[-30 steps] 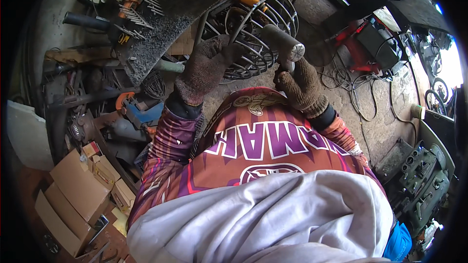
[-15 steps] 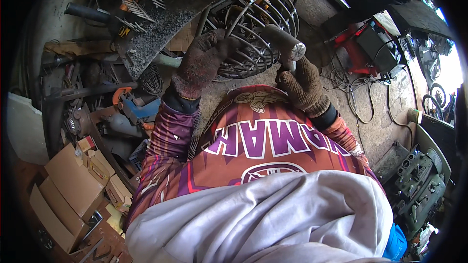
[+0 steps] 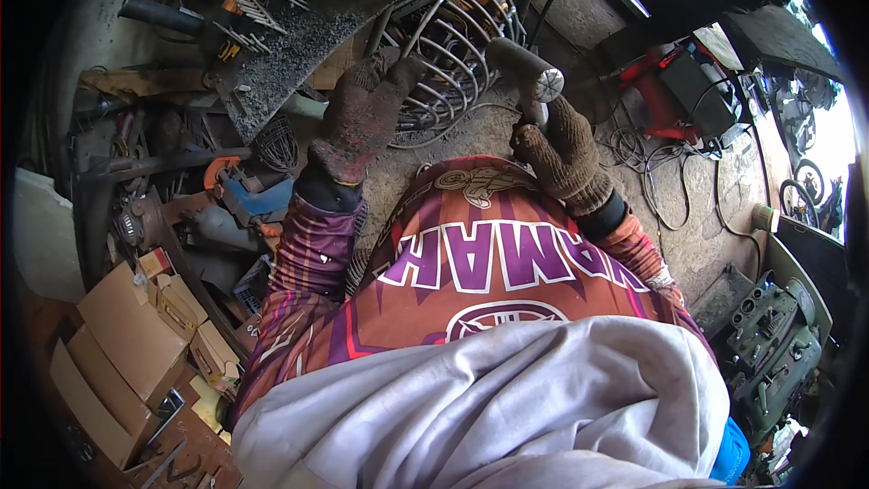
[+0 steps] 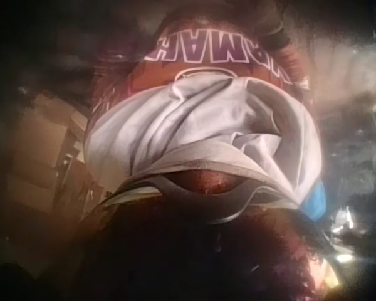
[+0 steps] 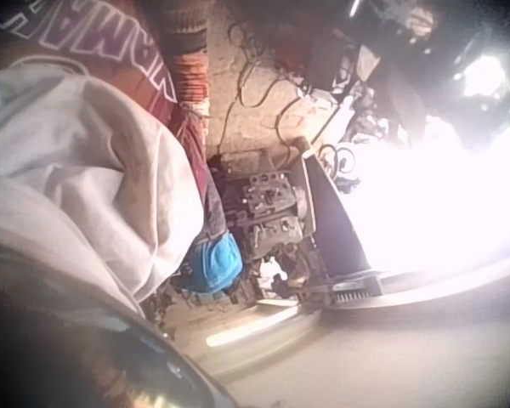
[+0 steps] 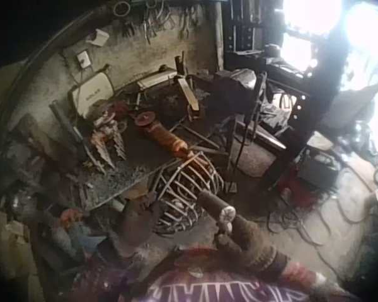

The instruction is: The person uses a hammer to shape the metal bars of a hemispherical cage structure.

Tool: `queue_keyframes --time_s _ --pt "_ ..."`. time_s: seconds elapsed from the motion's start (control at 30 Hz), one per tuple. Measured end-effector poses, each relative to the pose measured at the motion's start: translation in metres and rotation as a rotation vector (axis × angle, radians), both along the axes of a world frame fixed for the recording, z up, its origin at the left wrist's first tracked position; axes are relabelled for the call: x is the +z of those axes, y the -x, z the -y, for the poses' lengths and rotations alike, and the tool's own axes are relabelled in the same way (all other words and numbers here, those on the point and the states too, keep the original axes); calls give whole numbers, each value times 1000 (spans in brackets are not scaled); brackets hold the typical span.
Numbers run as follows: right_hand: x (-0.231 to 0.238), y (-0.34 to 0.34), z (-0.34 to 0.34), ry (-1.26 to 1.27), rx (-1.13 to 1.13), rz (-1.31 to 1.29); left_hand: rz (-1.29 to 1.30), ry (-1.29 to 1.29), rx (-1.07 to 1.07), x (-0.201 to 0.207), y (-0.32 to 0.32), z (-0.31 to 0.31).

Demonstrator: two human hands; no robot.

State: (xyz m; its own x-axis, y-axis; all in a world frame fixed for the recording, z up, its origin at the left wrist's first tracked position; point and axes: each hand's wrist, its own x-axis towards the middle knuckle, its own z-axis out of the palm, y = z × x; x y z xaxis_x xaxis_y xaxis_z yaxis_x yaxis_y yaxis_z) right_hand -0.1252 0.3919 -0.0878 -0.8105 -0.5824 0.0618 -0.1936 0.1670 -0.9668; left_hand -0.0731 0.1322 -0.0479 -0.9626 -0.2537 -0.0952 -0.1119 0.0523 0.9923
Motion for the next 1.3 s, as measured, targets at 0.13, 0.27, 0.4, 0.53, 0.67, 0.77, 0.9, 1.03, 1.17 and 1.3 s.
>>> queue_keyframes --time_s 0.13,0.27,0.4,0.53,0.67,0.77,0.9,1.03,1.17,1.3 --pt "6 1 5 -7 13 -36 -23 353 48 11 -3 -4" --pt "10 4 9 9 57 -56 -77 553 69 7 -9 6" --pt "10 7 12 3 115 -132 -65 361 156 3 -12 9" --pt "13 7 16 21 122 -46 -54 195 135 6 -13 5" --pt "24 6 24 -32 158 -173 -110 216 80 6 -12 4" --pt "27 3 27 -86 107 -170 -75 144 88 5 -11 5" --pt "50 -3 16 -13 119 27 -61 176 101 5 -8 9" --pt "20 -14 5 385 202 149 -14 147 114 9 -5 9" --pt "41 0 28 -168 121 -258 -97 308 107 13 -5 8" --pt "38 -2 16 -35 152 -189 -57 204 164 10 -5 18"
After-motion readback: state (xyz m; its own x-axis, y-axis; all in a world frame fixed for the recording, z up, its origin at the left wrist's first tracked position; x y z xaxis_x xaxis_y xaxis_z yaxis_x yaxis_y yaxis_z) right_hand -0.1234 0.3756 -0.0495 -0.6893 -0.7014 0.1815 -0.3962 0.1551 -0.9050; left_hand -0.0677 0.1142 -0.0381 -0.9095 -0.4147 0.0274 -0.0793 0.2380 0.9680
